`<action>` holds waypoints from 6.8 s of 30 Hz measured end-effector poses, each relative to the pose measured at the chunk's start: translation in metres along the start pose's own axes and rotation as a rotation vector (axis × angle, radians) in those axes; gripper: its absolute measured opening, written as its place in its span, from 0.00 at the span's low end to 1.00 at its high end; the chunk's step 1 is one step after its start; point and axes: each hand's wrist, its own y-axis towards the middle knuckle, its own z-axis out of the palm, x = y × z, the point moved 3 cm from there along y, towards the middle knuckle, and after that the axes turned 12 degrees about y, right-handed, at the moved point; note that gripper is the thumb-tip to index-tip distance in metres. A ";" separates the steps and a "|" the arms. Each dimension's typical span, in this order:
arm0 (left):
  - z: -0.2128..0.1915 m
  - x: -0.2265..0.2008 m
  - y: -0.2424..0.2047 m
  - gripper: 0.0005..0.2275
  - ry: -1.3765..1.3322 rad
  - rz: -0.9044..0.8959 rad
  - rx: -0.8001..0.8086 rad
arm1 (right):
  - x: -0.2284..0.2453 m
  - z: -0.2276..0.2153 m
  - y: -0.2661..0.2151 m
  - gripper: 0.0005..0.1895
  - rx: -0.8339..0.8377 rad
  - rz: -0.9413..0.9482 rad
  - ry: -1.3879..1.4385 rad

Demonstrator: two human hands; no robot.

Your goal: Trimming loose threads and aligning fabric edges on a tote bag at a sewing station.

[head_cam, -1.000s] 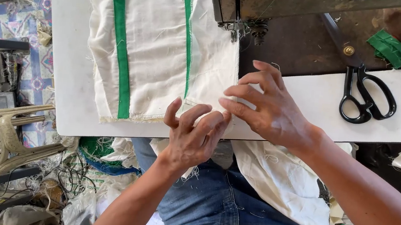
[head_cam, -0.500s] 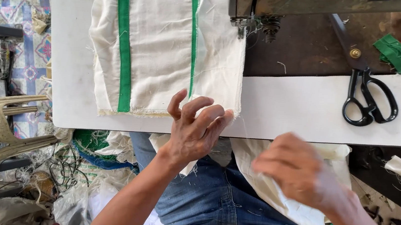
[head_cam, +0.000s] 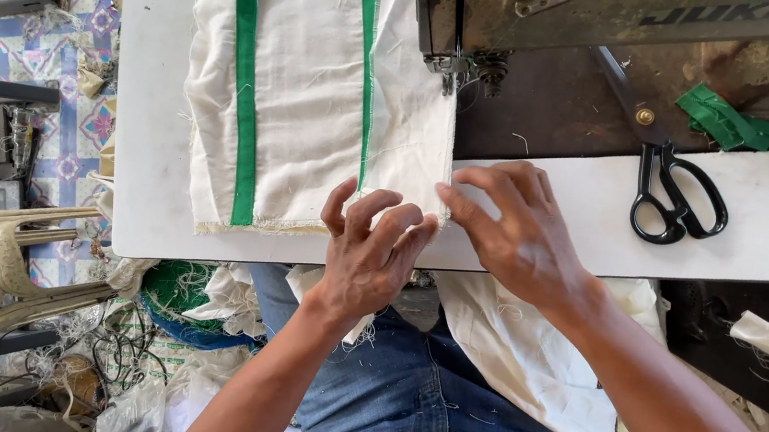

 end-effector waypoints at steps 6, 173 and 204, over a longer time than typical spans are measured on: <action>0.003 -0.003 -0.001 0.04 -0.008 0.002 0.016 | 0.000 0.007 0.011 0.05 0.001 -0.219 0.031; 0.108 0.090 0.028 0.12 -0.623 -0.288 0.686 | -0.073 0.034 0.011 0.16 0.281 0.126 -0.181; 0.096 0.073 0.021 0.06 -0.409 -0.139 0.409 | -0.061 0.023 0.013 0.30 0.355 0.066 -0.264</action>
